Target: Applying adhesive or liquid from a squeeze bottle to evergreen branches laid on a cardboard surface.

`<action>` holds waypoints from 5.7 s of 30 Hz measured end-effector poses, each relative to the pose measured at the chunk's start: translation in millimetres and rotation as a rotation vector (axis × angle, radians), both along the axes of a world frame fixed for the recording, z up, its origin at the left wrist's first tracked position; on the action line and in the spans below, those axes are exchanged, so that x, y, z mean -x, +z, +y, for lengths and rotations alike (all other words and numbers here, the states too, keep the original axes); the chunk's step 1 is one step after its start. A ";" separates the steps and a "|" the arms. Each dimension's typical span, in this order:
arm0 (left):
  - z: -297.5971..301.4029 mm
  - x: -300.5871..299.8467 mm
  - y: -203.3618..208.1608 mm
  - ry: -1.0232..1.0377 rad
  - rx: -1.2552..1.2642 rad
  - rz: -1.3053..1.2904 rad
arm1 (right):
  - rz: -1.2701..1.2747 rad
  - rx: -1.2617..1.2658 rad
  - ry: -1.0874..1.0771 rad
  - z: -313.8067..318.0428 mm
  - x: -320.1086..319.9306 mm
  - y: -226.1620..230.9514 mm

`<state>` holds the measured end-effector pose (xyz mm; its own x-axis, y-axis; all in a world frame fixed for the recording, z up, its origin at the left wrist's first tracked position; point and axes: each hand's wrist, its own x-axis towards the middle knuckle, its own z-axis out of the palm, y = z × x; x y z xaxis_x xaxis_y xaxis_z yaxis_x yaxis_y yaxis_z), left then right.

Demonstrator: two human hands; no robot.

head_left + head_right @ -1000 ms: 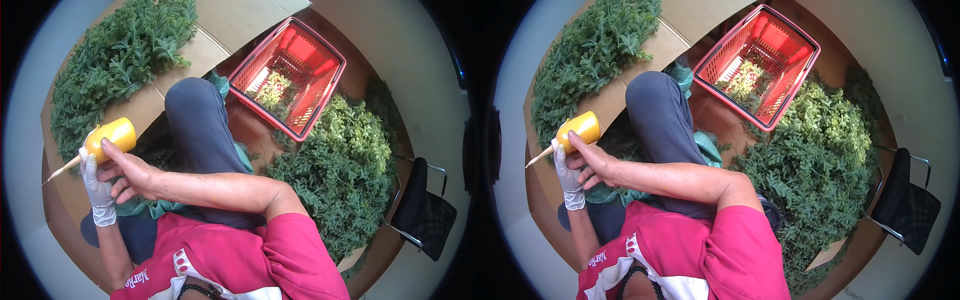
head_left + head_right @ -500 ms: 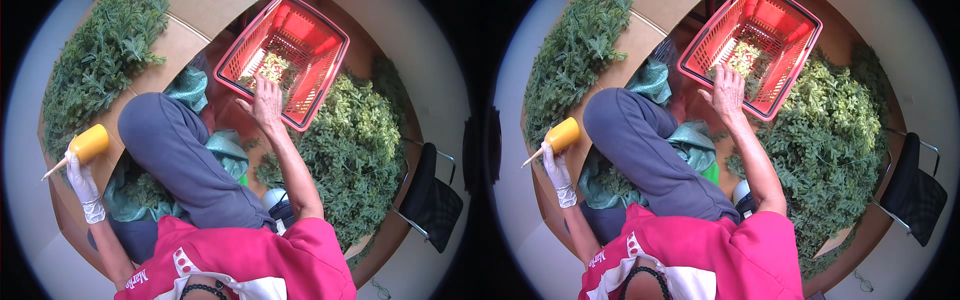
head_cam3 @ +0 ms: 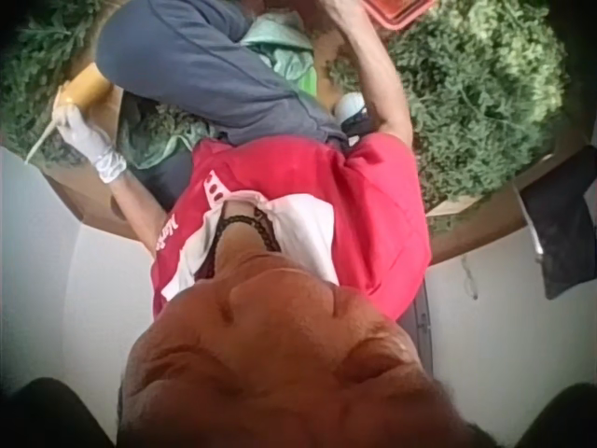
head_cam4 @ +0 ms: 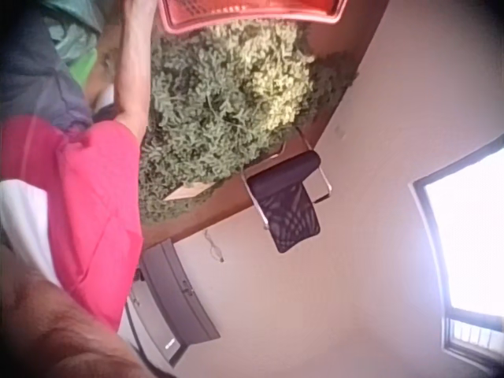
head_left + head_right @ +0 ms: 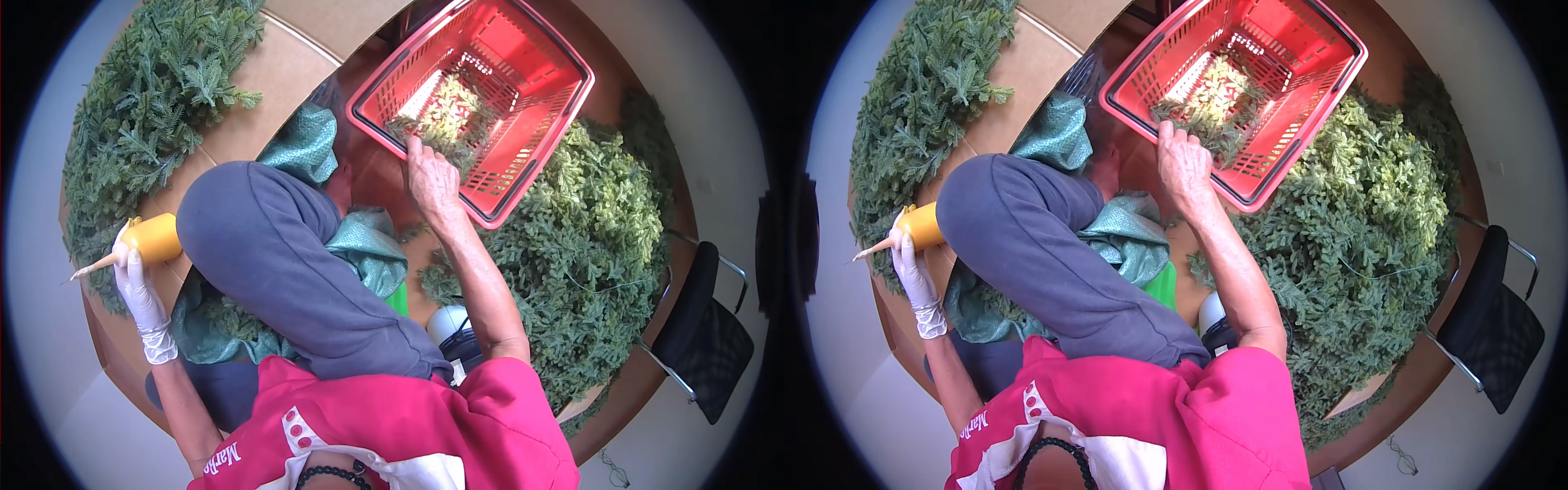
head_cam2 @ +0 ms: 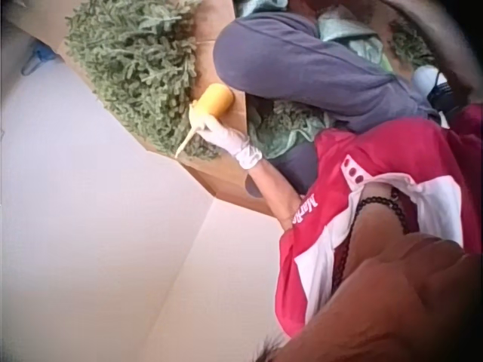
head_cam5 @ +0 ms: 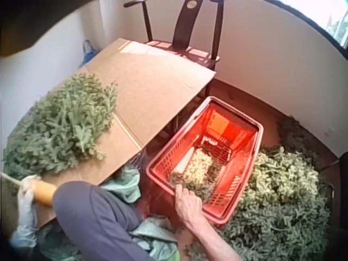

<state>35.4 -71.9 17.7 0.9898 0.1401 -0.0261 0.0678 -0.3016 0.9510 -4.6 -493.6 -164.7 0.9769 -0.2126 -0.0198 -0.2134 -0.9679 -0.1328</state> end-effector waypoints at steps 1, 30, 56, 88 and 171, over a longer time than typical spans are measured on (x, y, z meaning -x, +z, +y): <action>2.5 -0.4 0.0 -0.009 0.002 0.000 | 0.034 -0.007 -0.007 -6.6 -3.7 3.1; 6.5 -2.6 -9.9 -0.074 0.012 -0.023 | 0.600 -1.474 -0.008 129.0 -74.8 -52.2; -28.0 43.1 9.7 -0.151 0.453 -0.098 | -0.249 -0.946 0.704 186.1 -13.3 217.6; -11.6 -145.8 28.7 -0.292 -1.149 -0.661 | -0.201 -2.475 0.428 103.4 -25.0 224.5; 85.1 72.6 -43.9 -0.427 -0.927 -0.298 | -0.264 -0.927 0.339 199.3 -47.8 226.7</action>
<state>-37.2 13.1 -26.2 0.9104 -0.3795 0.1648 -0.4127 -0.8608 0.2977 43.2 -294.3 61.9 0.9799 0.0650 0.1886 0.1970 -0.4646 -0.8633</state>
